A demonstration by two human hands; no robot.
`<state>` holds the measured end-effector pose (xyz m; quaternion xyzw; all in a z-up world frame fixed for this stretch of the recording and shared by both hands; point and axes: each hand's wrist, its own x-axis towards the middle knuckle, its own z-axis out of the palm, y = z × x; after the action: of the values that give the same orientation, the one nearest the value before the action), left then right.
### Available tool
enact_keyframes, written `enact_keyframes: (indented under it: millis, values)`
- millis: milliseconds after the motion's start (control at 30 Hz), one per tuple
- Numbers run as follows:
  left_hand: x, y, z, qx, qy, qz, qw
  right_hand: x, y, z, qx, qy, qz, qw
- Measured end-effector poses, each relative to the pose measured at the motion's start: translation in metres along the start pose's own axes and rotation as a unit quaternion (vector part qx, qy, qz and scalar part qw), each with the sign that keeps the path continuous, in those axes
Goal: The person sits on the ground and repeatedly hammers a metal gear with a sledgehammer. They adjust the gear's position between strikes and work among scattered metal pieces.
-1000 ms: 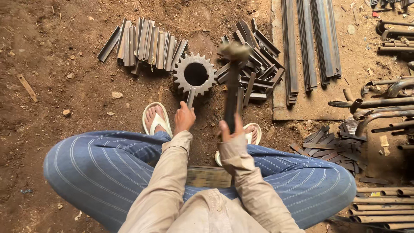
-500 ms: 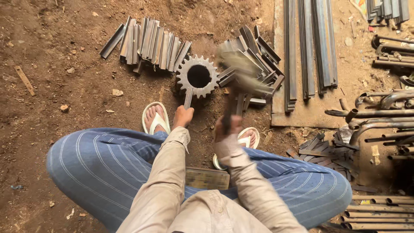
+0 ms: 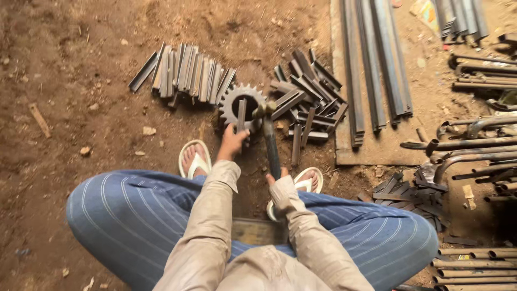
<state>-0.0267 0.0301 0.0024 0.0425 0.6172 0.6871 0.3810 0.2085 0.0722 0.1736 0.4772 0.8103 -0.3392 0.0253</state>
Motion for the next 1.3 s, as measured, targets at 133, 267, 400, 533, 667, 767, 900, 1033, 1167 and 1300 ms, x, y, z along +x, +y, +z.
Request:
enact_keyframes:
  millis: [133, 267, 400, 533, 667, 767, 900, 1033, 1167, 1300]
  values:
    - [0.050, 0.033, 0.009, -0.216, -0.091, -0.099, 0.967, 0.006, 0.021, 0.010, 0.012, -0.024, 0.060, 0.998]
    - [0.060, 0.068, 0.004, -0.227, -0.083, -0.133, 0.961, 0.017, 0.035, 0.013, 0.126, -0.079, 0.109, 0.983]
    - [0.040, 0.094, -0.005, -0.280, -0.014, -0.129, 0.951, 0.025, 0.040, 0.016, 0.125, -0.065, 0.116, 0.983]
    - [0.021, 0.105, 0.002, -0.299, 0.031, -0.090, 0.949, 0.022, 0.042, 0.014, 0.114, -0.046, 0.094, 0.988]
    - [0.012, 0.115, 0.018, -0.203, 0.052, -0.063, 0.976, 0.024, 0.037, 0.012, 0.116, -0.083, 0.150, 0.978]
    - [0.012, 0.122, 0.028, -0.149, 0.028, -0.052, 0.987, 0.028, 0.035, 0.012, 0.129, -0.088, 0.171, 0.973]
    - [0.014, 0.125, 0.032, -0.141, 0.023, -0.063, 0.988, 0.027, 0.036, 0.010, 0.112, -0.080, 0.159, 0.978]
    - [0.020, 0.117, 0.032, -0.144, 0.032, -0.066, 0.987, 0.023, 0.034, 0.011, 0.070, -0.086, 0.166, 0.980]
    - [0.026, 0.090, 0.036, -0.144, 0.033, -0.040, 0.988, 0.024, 0.031, 0.012, 0.048, -0.078, 0.156, 0.984]
    - [0.024, 0.076, 0.036, -0.159, 0.006, 0.008, 0.987, 0.021, 0.034, 0.015, 0.058, -0.078, 0.159, 0.983]
